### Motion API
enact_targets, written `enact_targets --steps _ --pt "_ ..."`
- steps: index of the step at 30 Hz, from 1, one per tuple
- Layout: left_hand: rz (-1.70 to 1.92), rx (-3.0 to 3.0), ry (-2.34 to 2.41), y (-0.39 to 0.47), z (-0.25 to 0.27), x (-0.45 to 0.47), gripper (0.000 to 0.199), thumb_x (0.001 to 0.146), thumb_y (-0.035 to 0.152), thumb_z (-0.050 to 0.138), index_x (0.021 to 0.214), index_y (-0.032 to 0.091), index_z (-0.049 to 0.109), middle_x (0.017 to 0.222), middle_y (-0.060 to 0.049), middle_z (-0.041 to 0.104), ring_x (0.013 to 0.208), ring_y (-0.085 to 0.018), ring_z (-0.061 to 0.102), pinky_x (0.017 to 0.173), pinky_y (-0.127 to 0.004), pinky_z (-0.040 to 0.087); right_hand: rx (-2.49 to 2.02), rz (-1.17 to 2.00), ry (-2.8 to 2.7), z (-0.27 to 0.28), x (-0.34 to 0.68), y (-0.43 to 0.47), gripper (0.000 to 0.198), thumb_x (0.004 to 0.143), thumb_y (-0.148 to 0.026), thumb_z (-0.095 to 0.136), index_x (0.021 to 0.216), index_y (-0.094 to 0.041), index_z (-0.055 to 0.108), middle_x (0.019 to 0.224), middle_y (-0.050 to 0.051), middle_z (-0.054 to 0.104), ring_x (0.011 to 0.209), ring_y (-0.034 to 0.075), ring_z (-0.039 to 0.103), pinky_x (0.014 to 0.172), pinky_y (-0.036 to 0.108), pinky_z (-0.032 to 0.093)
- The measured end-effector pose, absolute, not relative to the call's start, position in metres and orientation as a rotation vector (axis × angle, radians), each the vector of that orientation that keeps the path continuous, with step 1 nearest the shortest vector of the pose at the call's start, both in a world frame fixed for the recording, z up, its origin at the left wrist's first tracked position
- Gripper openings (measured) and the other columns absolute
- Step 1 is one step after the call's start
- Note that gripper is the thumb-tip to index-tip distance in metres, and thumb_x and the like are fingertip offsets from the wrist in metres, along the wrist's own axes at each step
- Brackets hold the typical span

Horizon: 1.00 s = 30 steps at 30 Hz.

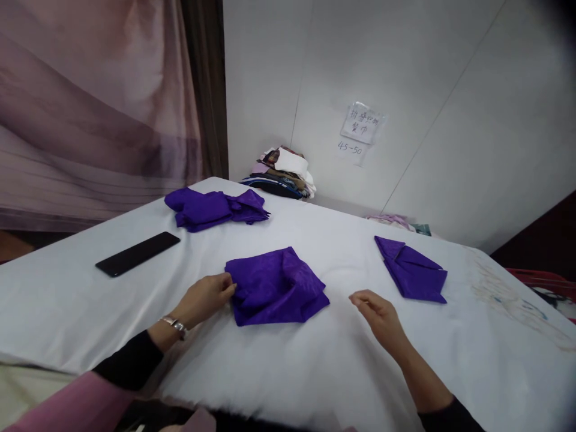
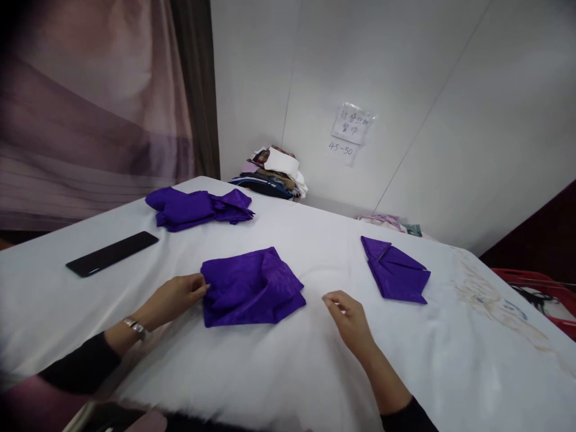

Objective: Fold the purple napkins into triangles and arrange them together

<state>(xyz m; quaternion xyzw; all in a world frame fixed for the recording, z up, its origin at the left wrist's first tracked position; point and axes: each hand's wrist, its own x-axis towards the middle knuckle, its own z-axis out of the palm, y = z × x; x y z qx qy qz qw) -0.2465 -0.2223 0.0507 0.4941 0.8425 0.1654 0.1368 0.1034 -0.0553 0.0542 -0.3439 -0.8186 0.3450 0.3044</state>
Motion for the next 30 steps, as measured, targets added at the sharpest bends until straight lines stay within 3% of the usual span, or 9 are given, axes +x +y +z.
enact_targets --steps 5,7,9,12,16,22,30 --pt "0.411 1.456 2.505 -0.22 0.054 -0.244 0.021 0.082 0.035 0.042 0.068 0.021 0.05 0.066 0.0 0.061 0.064 -0.016 0.055 0.056 -0.026 0.03 -0.871 0.82 -2.381 0.044 0.047 -0.038 0.037 0.084 -0.039 0.049 0.114 -0.019 0.058 0.117 0.008 0.06 0.102 0.021 0.057 0.079 0.032 0.048" --pt "0.423 1.465 2.51 -0.222 0.057 -0.242 0.022 0.082 0.036 0.042 0.068 0.021 0.05 0.066 0.0 0.061 0.064 -0.016 0.055 0.056 -0.026 0.03 -0.922 0.696 -2.46 0.036 0.027 -0.028 0.043 0.083 -0.036 0.051 0.118 -0.013 0.056 0.117 0.012 0.059 0.106 0.025 0.055 0.083 0.036 0.045" --pt "0.43 1.46 2.517 -0.226 0.058 -0.241 0.023 0.083 0.037 0.041 0.067 0.021 0.049 0.066 0.0 0.061 0.063 -0.016 0.055 0.056 -0.026 0.03 -0.944 0.626 -2.51 0.03 0.012 -0.022 0.039 0.079 -0.032 0.055 0.112 -0.01 0.06 0.106 0.013 0.064 0.1 0.028 0.058 0.083 0.038 0.044" --pt "0.418 1.443 2.536 -0.231 0.058 -0.243 0.026 0.084 0.038 0.039 0.067 0.021 0.049 0.067 -0.001 0.061 0.063 -0.016 0.054 0.056 -0.026 0.03 -0.911 0.654 -2.53 0.023 0.002 -0.02 0.021 0.073 -0.022 0.06 0.091 -0.016 0.068 0.087 0.007 0.068 0.084 0.024 0.061 0.076 0.034 0.045" --pt "0.411 1.415 2.557 -0.236 0.055 -0.249 0.028 0.084 0.039 0.037 0.067 0.021 0.049 0.068 -0.002 0.062 0.064 -0.018 0.055 0.056 -0.026 0.03 -0.869 0.898 -2.282 0.027 0.01 -0.017 0.01 0.071 -0.019 0.057 0.07 -0.019 0.067 0.071 0.001 0.067 0.07 0.017 0.059 0.066 0.027 0.043" --pt "0.465 1.355 2.597 -0.235 0.058 -0.253 0.027 0.083 0.038 0.037 0.067 0.021 0.05 0.067 -0.002 0.062 0.064 -0.018 0.056 0.055 -0.026 0.031 -0.928 1.102 -1.926 0.062 0.062 -0.017 0.021 0.074 -0.037 0.058 0.074 -0.016 0.061 0.055 -0.001 0.057 0.052 0.014 0.051 0.05 0.026 0.04" --pt "0.703 1.461 2.559 -0.226 0.063 -0.244 0.031 0.086 0.045 0.035 0.075 0.022 0.052 0.069 0.0 0.063 0.064 -0.017 0.057 0.057 -0.027 0.037 -0.881 1.407 -1.675 0.078 0.114 -0.066 0.02 0.073 -0.037 0.068 0.077 -0.018 0.063 0.066 0.0 0.057 0.059 0.012 0.05 0.058 0.026 0.041"
